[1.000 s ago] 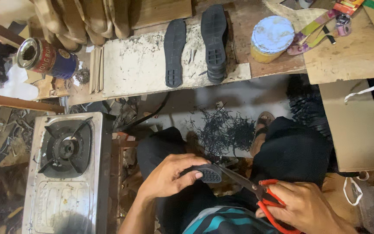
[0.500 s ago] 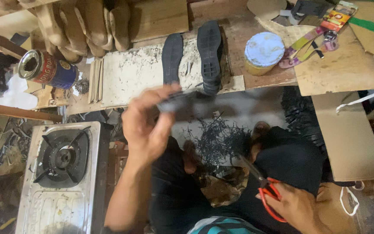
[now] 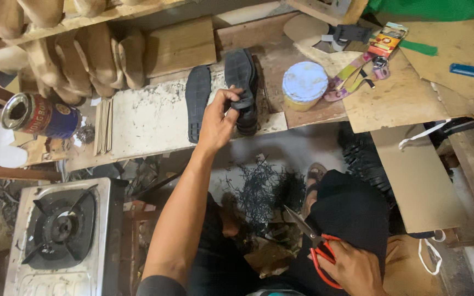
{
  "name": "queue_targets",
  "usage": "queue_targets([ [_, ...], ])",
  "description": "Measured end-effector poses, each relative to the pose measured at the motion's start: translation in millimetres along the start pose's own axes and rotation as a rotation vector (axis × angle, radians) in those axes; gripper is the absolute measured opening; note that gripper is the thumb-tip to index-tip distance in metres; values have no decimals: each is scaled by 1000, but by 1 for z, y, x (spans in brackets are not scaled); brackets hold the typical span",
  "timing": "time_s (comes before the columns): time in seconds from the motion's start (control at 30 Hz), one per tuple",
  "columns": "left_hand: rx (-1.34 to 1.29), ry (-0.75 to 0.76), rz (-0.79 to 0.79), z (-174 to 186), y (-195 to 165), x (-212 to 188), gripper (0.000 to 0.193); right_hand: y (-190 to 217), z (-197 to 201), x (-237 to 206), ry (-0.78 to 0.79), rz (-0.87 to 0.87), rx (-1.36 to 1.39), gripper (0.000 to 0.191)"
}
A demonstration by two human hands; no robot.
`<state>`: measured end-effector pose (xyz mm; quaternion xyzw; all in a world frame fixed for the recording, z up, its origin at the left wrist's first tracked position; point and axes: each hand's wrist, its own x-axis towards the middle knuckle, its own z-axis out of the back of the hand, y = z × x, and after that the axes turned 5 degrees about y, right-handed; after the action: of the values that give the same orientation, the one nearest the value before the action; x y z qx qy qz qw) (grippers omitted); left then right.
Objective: The person sits on the floor of a shoe workshop and uses red-handled scissors to trim excess rubber from the edges of black shoe soles, working one sole at a time on their lap. They place finished soles on the workbench and pick up the next sole to continue trimming.
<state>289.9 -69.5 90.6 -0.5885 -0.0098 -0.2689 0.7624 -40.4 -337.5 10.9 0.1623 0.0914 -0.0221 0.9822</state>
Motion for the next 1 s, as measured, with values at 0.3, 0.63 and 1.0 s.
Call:
queue_targets([
  [0.3,1,-141,137,23,-1,-10,30,2,-1,7,110,-59,3,63],
  [0.63,779,-200,575,59,7,-29,58,1,-4,5,27,-15,-5,60],
  [1.0,-765,20,640,5,-17,-177,50,7,-1,7,4,13,69,52],
])
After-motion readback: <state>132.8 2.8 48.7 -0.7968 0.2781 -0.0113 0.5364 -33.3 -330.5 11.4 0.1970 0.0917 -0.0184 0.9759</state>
